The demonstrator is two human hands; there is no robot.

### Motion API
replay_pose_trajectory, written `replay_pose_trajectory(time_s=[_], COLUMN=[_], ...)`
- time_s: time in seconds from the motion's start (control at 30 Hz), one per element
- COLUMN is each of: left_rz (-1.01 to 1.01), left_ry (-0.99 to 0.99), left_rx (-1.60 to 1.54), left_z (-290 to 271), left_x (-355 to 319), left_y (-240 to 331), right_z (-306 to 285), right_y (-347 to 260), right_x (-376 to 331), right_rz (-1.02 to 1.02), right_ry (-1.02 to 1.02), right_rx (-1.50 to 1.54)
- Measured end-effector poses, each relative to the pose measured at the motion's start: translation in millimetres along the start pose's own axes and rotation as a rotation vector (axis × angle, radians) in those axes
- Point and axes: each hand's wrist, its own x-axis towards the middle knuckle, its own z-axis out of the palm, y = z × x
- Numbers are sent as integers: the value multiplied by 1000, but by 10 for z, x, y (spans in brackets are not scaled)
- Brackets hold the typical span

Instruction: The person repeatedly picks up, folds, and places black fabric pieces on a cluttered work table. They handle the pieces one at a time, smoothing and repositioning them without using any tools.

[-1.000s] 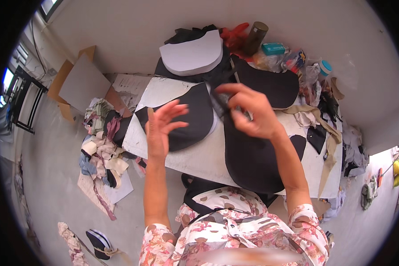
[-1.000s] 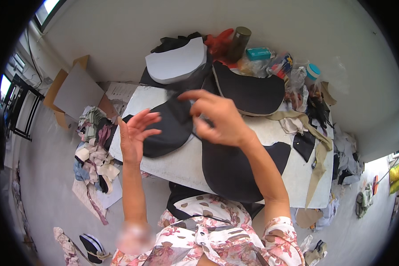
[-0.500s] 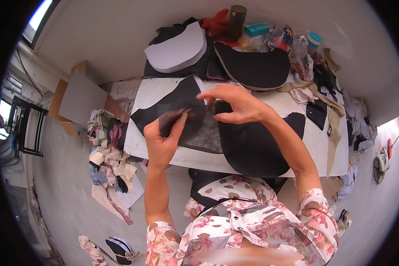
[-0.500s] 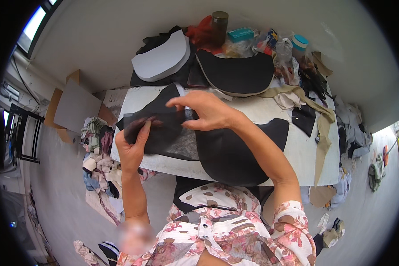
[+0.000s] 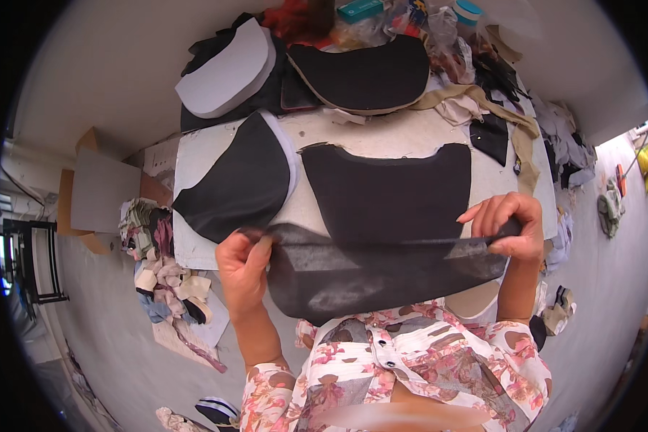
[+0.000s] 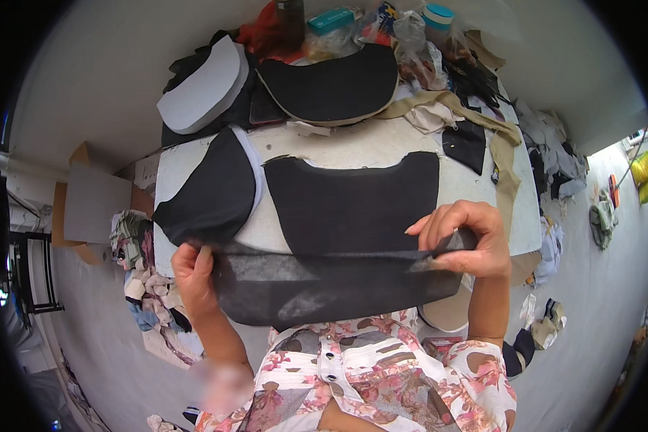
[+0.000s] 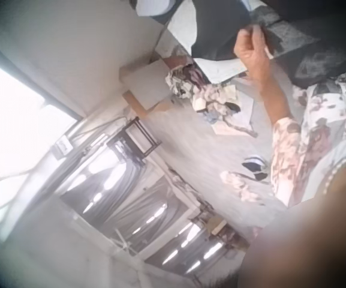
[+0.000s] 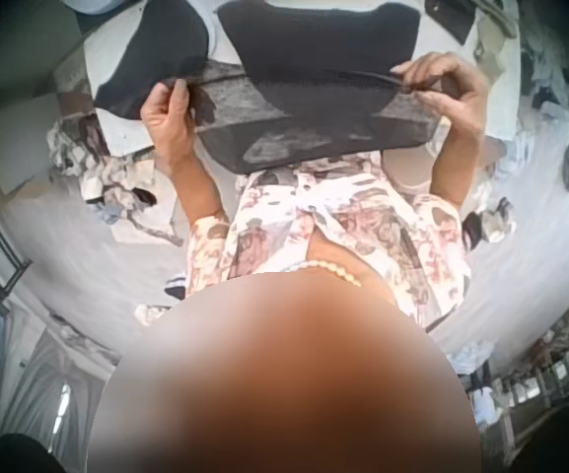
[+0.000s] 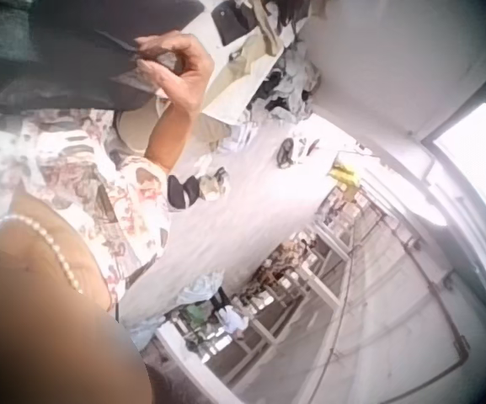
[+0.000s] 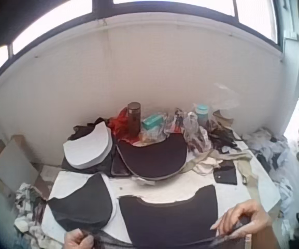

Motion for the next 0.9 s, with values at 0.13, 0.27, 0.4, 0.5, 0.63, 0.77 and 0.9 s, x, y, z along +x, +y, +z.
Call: replay_pose_trajectory(time_s=[0.13,0.27,0.4,0.5,0.63,0.77,0.9], left_rz=[-46,-107,-95,-14,45,95,67], left_ry=[-60,-50,-6,48,104,131,120], left_rx=[-18,34,208,372,541,658,619], left_z=[137,219,216,255,288,332,332], left_x=[268,409,550,634,726,761,792], left_y=[-457,-754,-992,-1091,-1176,-1200,-1216], right_z=[-158,-317,-466,-504,-552,-623,-616], right_y=[230,495,715,804,925,992,1065], right_x=[-209,-277,-233,-162,-78,-67,-39], right_rz=[94,243,299,301,249,231,191], right_ry=[222,387,520,576,628,655,718], right_rx=[-143,-162,-244,-307,-477,-686,-747])
